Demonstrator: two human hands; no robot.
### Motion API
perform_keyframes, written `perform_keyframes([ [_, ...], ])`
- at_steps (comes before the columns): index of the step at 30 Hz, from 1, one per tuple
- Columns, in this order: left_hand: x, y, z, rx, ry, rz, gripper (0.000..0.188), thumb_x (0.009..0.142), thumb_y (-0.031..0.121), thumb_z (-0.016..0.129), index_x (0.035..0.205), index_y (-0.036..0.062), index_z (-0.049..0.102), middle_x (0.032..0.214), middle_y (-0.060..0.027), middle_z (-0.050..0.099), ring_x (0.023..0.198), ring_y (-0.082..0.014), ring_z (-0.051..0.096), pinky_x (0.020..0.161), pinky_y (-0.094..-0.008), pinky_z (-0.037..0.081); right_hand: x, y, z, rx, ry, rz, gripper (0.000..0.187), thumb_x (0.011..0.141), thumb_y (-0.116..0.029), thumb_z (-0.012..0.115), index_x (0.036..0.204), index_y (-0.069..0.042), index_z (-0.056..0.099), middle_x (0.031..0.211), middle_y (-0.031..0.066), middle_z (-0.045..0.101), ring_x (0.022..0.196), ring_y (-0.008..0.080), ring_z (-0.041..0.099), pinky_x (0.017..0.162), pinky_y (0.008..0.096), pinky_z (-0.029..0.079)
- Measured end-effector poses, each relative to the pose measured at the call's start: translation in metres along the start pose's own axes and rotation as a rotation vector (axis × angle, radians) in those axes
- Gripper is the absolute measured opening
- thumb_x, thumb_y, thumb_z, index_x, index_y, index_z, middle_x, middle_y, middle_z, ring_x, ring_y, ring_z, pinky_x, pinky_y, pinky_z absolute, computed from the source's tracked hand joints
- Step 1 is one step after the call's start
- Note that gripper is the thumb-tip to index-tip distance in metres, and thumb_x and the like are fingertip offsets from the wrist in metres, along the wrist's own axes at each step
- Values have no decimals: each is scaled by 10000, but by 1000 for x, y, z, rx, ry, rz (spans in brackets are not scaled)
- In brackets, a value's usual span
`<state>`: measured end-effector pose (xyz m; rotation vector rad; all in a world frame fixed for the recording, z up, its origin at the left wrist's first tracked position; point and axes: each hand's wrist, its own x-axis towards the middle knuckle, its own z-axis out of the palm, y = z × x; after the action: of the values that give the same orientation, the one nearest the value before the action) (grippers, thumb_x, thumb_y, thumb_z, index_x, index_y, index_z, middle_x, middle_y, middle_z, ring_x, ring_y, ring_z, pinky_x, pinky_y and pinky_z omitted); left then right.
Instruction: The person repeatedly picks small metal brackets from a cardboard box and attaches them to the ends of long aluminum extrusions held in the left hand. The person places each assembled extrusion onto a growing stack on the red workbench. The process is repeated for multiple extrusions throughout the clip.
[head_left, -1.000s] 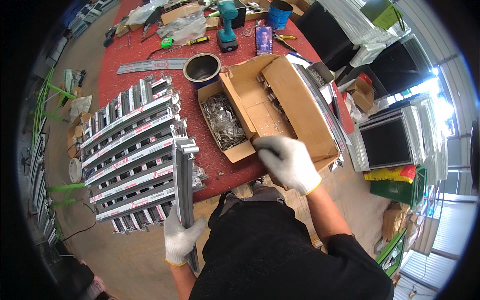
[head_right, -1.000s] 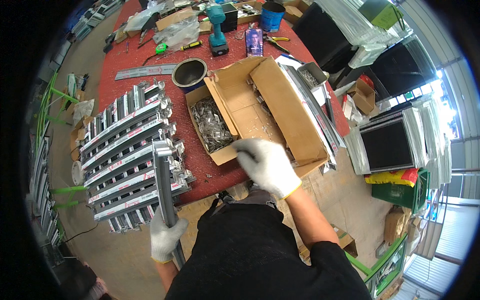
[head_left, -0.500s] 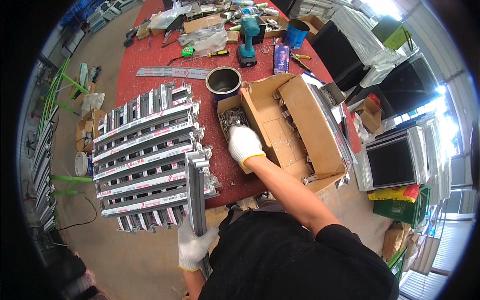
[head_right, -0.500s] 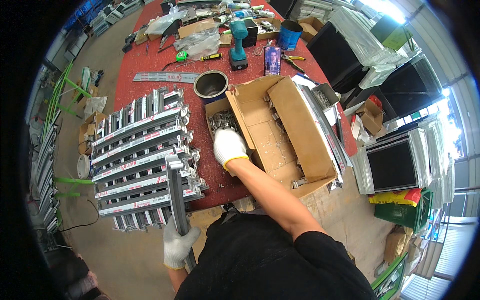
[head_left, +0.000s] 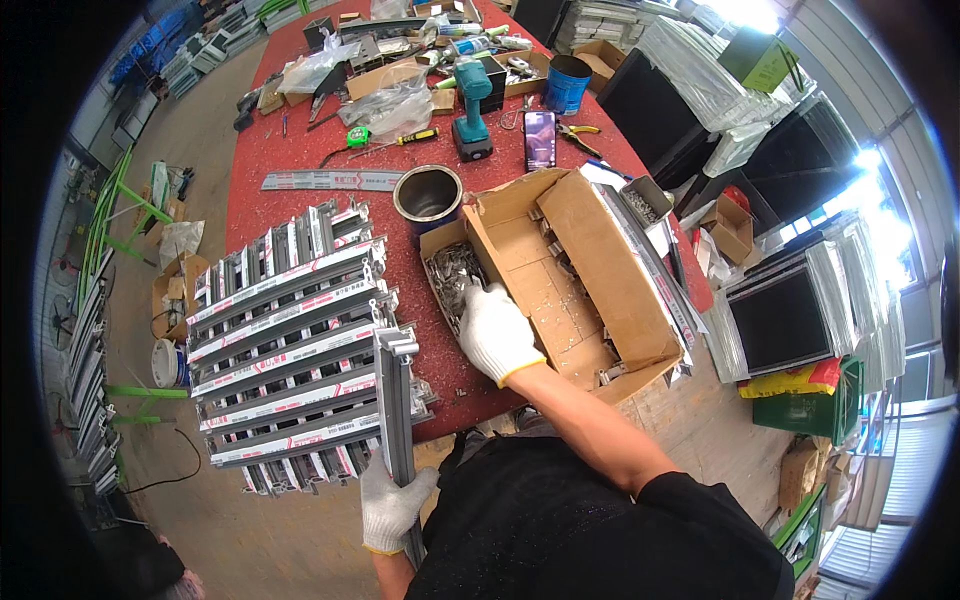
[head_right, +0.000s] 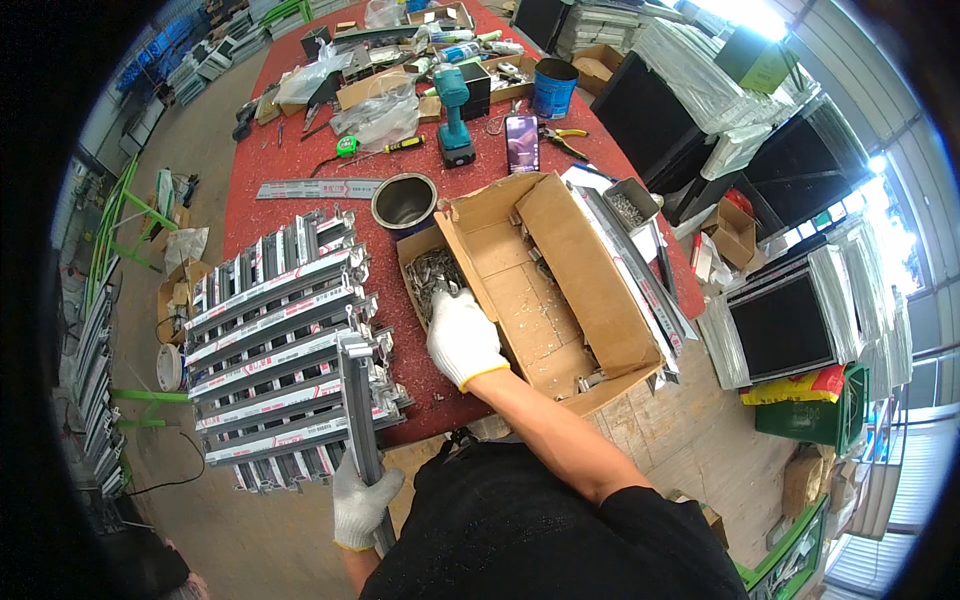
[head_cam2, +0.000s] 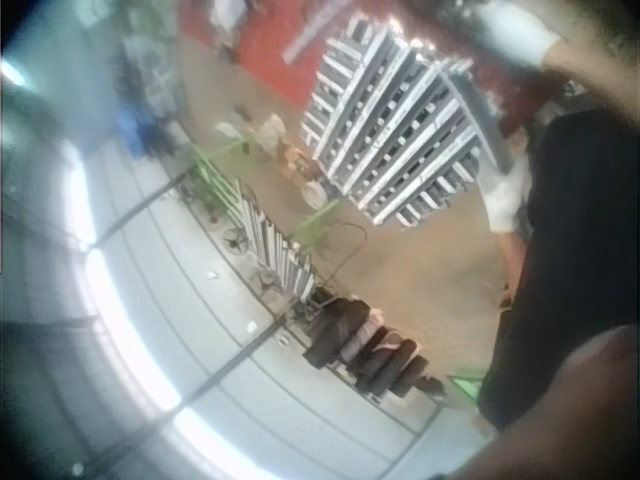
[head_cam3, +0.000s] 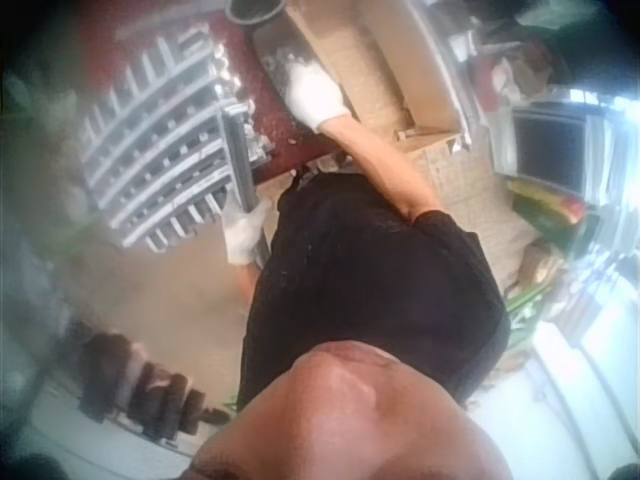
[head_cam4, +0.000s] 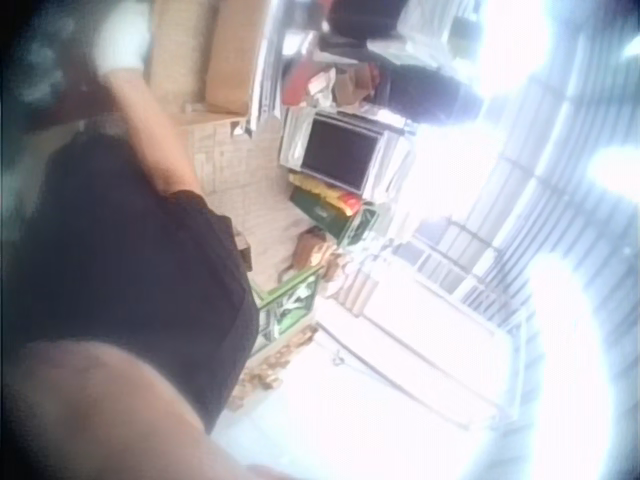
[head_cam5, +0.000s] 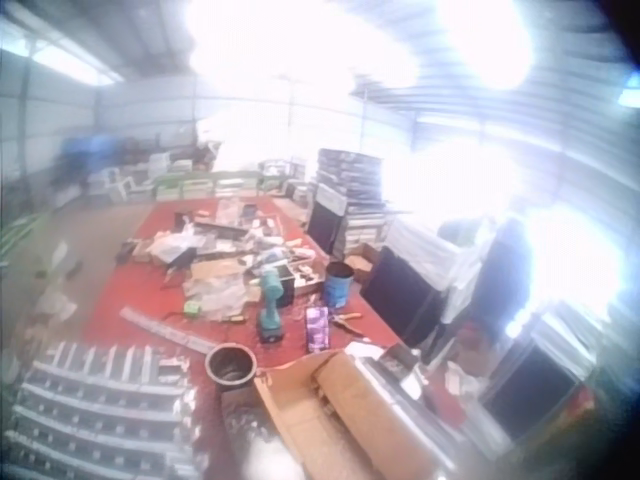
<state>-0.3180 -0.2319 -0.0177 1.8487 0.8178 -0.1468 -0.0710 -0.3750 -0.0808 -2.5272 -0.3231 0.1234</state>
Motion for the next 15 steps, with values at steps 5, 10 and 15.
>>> perform_keyframes([
  [5, 4, 11, 3, 69, -46, 25, 507, 825, 216, 924, 1201, -36, 695, 892, -33, 666, 795, -128, 601, 744, -339, 542, -23, 8, -48, 393, -138, -103, 220, 1032, -190, 653, 1157, -60, 780, 1025, 322, 771, 961, 504, 780, 916, 533, 634],
  [10, 7, 18, 8, 84, -69, 61, 499, 828, 210, 911, 1212, -36, 709, 905, -21, 651, 807, -117, 585, 747, -329, 533, -42, 14, -83, 1115, -384, 334, 246, 1059, -185, 689, 1157, 3, 815, 932, 141, 828, 839, 214, 810, 788, 386, 649],
  [15, 8, 29, 13, 98, -79, 109, 577, 805, 241, 925, 1254, -63, 728, 912, -128, 769, 795, -204, 696, 794, -397, 596, -47, 19, -102, 677, -150, 126, 240, 1045, -101, 764, 1246, 30, 769, 1036, 93, 808, 852, 118, 776, 810, 277, 629],
])
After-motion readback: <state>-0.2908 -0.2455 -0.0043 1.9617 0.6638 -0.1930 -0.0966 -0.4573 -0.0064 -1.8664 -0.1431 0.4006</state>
